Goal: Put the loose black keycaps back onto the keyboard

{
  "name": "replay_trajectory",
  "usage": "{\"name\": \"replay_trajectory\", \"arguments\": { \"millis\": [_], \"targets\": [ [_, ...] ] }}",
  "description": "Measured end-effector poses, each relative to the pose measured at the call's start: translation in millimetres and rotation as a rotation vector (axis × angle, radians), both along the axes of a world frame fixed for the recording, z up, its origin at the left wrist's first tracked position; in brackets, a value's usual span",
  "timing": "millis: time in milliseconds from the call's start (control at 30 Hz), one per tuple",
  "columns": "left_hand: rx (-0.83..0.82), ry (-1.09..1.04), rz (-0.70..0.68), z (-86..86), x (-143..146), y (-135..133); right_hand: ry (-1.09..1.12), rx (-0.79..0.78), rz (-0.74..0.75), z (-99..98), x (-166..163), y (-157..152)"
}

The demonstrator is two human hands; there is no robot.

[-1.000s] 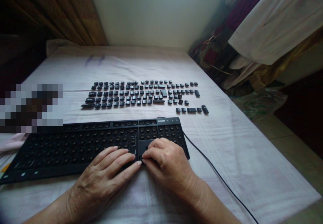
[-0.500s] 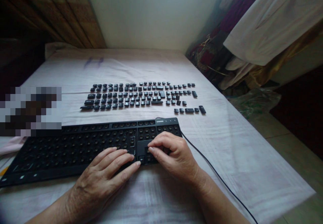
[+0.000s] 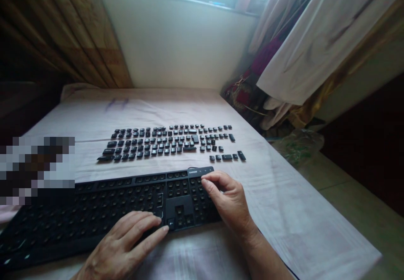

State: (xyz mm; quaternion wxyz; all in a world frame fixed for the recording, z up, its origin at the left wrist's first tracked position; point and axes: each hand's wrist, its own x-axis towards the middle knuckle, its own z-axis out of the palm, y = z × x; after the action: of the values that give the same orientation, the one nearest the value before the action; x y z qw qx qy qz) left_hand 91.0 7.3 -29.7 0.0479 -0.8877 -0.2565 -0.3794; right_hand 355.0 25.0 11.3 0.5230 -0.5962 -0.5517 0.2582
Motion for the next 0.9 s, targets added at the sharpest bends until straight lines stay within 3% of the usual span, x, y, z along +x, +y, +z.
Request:
{"name": "replay_trajectory", "arguments": {
  "millis": [100, 200, 367, 500, 600, 667, 800, 900],
  "targets": [
    [0.028, -0.024, -0.017, -11.1, 0.5, 3.7, -0.006, -0.011, 0.010, -3.9, -0.2, -1.2],
    [0.068, -0.024, -0.010, -8.8, -0.4, 6.4, -0.050, -0.023, 0.020, -1.1, 5.8, -1.8],
    [0.063, 0.102, -0.006, 6.9, -4.9, 7.8, -0.249, 0.065, 0.054, 34.1, 36.6, 14.0],
    [0.103, 0.117, 0.019, 5.7, -8.6, 7.7, -0.452, 0.104, -0.020, 54.4, 70.5, 45.7],
    [0.094, 0.154, 0.037, 1.4, -8.5, 6.7, -0.594, 0.148, -0.174, 42.2, 88.2, 69.1],
    [0.082, 0.116, 0.050, -0.1, -6.4, 6.0, -0.625, 0.169, -0.194, 25.8, 92.1, 78.2],
    [0.079, 0.024, 0.082, 0.2, -4.4, 6.4, -0.707, 0.171, -0.090, -1.5, 86.4, 80.4],
    [0.106, 0.124, 0.051, 0.6, -9.7, 8.7, -0.762, 0.173, 0.005, -9.3, 81.1, 78.1]
  ]
}}
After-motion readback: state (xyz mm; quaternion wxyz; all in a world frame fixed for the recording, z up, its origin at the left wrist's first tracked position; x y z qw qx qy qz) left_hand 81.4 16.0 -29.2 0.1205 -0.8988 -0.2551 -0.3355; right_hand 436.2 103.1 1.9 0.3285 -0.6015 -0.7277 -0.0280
